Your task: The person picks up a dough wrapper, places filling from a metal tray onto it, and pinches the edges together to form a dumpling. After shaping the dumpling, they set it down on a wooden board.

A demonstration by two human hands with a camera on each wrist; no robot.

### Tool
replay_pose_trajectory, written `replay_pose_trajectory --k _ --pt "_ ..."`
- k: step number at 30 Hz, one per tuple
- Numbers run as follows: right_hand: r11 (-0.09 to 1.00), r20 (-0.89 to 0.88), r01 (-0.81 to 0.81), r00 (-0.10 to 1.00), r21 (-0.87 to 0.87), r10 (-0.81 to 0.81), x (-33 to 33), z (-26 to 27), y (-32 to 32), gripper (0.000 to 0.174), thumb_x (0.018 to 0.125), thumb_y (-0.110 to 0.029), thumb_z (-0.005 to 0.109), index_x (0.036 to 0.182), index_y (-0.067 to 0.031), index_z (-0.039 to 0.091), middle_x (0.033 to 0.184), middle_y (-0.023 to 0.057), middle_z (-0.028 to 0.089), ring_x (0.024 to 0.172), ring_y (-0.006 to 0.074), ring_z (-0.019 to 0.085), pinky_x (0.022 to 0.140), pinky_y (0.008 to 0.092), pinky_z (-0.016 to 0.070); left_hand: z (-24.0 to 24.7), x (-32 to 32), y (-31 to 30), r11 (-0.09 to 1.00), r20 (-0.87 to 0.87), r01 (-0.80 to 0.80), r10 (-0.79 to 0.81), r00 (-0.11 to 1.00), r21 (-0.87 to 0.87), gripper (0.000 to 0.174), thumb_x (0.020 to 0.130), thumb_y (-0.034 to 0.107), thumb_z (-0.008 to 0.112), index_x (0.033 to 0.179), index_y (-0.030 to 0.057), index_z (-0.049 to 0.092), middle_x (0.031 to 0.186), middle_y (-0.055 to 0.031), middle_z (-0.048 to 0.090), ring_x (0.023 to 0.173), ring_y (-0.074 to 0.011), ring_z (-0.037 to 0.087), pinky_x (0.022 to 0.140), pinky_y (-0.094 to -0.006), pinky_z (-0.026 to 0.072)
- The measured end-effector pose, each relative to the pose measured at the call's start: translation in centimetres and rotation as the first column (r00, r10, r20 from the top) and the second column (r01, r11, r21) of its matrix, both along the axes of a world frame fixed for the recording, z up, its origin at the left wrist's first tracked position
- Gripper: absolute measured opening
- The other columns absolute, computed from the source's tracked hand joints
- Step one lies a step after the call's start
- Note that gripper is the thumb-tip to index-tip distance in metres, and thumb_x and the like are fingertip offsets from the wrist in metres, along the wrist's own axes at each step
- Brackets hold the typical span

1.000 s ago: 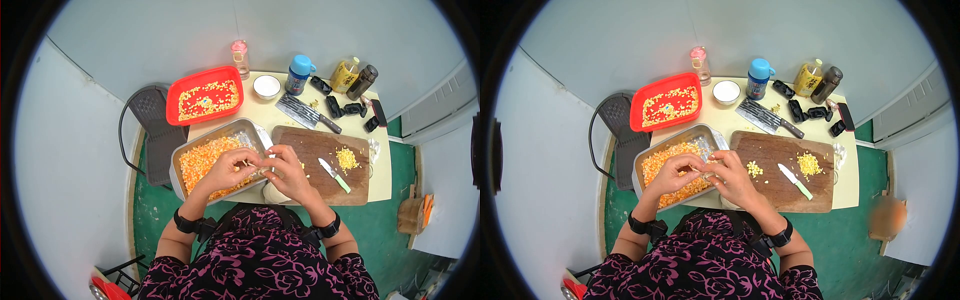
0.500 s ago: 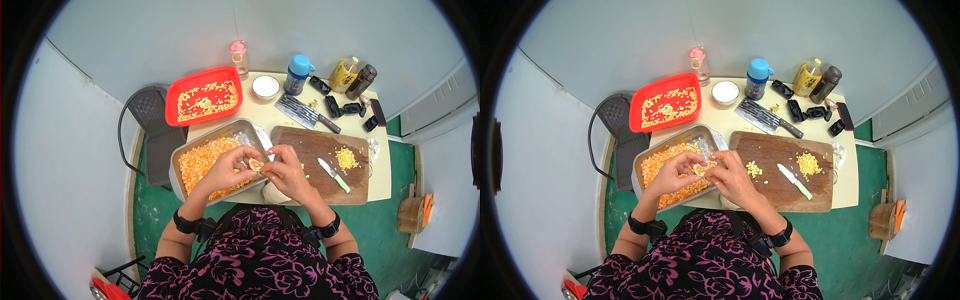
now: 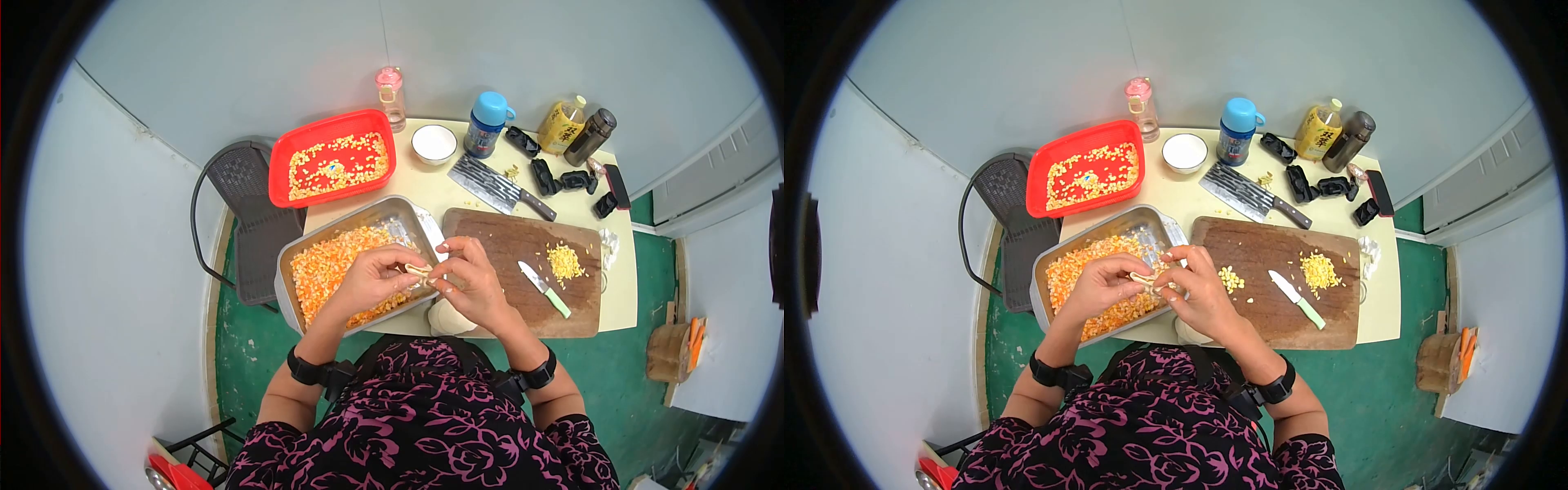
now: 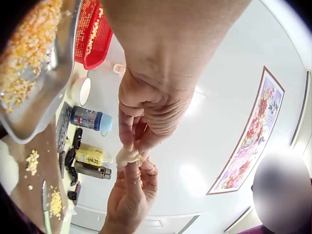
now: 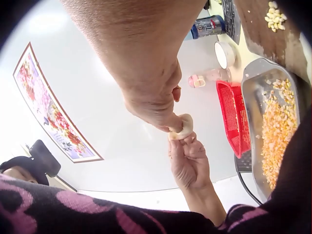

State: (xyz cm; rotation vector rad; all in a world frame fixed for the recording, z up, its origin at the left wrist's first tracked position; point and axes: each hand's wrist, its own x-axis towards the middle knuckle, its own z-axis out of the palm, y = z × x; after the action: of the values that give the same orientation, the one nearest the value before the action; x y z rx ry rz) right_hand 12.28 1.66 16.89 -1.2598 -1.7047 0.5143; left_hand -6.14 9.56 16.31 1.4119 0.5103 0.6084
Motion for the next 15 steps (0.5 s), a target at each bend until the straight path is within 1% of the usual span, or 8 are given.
replay_pose_trajectory --k 3,6,7,9,10,12,13,15 --pt "1.0 -0.001 0.003 1.0 0.001 -0.003 0.05 -0.03 0.06 0.019 0.064 0.002 0.067 0.078 -0.0064 0.06 0.102 0.0101 0.048 0.099 0.0278 0.047 0.084 0.0364 0.0392 0.14 0.18 -0.12 1.0 0.01 -0.023 0.023 1.0 0.01 0.02 0.079 -0.001 0.061 0.099 -0.0005 0.062 0.099 -0.0062 0.059 0.087 -0.0096 0.057 0.072 -0.0201 0.0477" --pt "1.0 -0.004 0.002 1.0 0.004 -0.002 0.08 -0.05 0.06 0.02 0.064 0.002 0.067 0.08 -0.0066 0.059 0.103 0.0103 0.048 0.1 0.0279 0.047 0.084 0.0365 0.0391 0.2 0.14 -0.19 0.999 -0.023 -0.018 0.017 1.0 -0.033 0.024 0.08 -0.001 0.06 0.104 -0.0015 0.059 0.1 -0.0071 0.059 0.087 -0.0104 0.058 0.074 -0.0212 0.048" --pt "1.0 -0.004 0.001 1.0 0.005 -0.001 0.08 -0.04 0.06 0.02 0.064 0.002 0.067 0.081 -0.0067 0.059 0.103 0.0104 0.048 0.1 0.0279 0.047 0.084 0.0365 0.0391 0.14 0.18 -0.26 0.998 0.01 -0.019 0.02 1.0 -0.063 0.026 0.08 -0.002 0.06 0.106 -0.0018 0.057 0.1 -0.0073 0.059 0.087 -0.0105 0.058 0.075 -0.0214 0.0479" --pt "0.998 -0.076 0.022 0.997 -0.056 -0.027 -0.09 0.02 -0.03 0.023 0.064 0.002 0.067 0.085 -0.0073 0.06 0.103 0.0106 0.048 0.099 0.0279 0.047 0.084 0.0362 0.039 -0.15 0.3 -0.42 0.992 0.076 -0.017 0.027 0.997 -0.124 0.031 0.08 -0.002 0.059 0.11 -0.0025 0.054 0.1 -0.0079 0.06 0.087 -0.0106 0.058 0.076 -0.0219 0.0477" --pt "0.996 -0.112 0.031 0.993 -0.088 -0.041 -0.18 0.07 -0.09 0.025 0.064 0.002 0.067 0.086 -0.0075 0.06 0.103 0.0107 0.048 0.099 0.0279 0.047 0.084 0.036 0.039 -0.25 0.33 -0.4 0.993 0.068 -0.022 0.03 0.997 -0.117 0.033 0.08 -0.002 0.059 0.112 -0.0019 0.053 0.101 -0.0085 0.06 0.085 -0.0101 0.058 0.074 -0.0217 0.0479" --pt "0.993 -0.109 0.042 0.993 -0.107 -0.054 -0.33 0.47 -0.26 0.029 0.064 0.001 0.068 0.091 -0.008 0.061 0.103 0.0107 0.047 0.099 0.0277 0.046 0.084 0.0357 0.0389 -0.46 0.33 -0.37 0.994 0.051 -0.031 0.036 0.998 -0.104 0.038 0.079 -0.003 0.06 0.116 -0.0008 0.05 0.101 -0.0096 0.061 0.081 -0.009 0.058 0.068 -0.0213 0.0482" --pt "0.992 -0.108 0.047 0.992 -0.116 -0.06 -0.37 0.58 -0.32 0.032 0.064 0.001 0.068 0.094 -0.0082 0.061 0.103 0.0107 0.047 0.099 0.0277 0.046 0.085 0.0356 0.0389 -0.56 0.32 -0.41 0.994 0.046 -0.036 0.041 0.998 -0.1 0.038 0.079 -0.003 0.06 0.116 -0.0009 0.05 0.101 -0.0094 0.061 0.082 -0.009 0.058 0.069 -0.0214 0.0482" --pt "0.997 -0.015 0.026 0.999 -0.077 -0.028 -0.23 0.57 -0.34 0.034 0.064 0.001 0.068 0.097 -0.0083 0.062 0.103 0.0104 0.047 0.099 0.0275 0.046 0.085 0.0355 0.039 -0.69 0.34 -0.51 0.995 0.038 -0.047 0.05 0.998 -0.093 0.039 0.079 -0.003 0.06 0.116 -0.0011 0.05 0.1 -0.0089 0.061 0.083 -0.0092 0.058 0.069 -0.0216 0.0482"
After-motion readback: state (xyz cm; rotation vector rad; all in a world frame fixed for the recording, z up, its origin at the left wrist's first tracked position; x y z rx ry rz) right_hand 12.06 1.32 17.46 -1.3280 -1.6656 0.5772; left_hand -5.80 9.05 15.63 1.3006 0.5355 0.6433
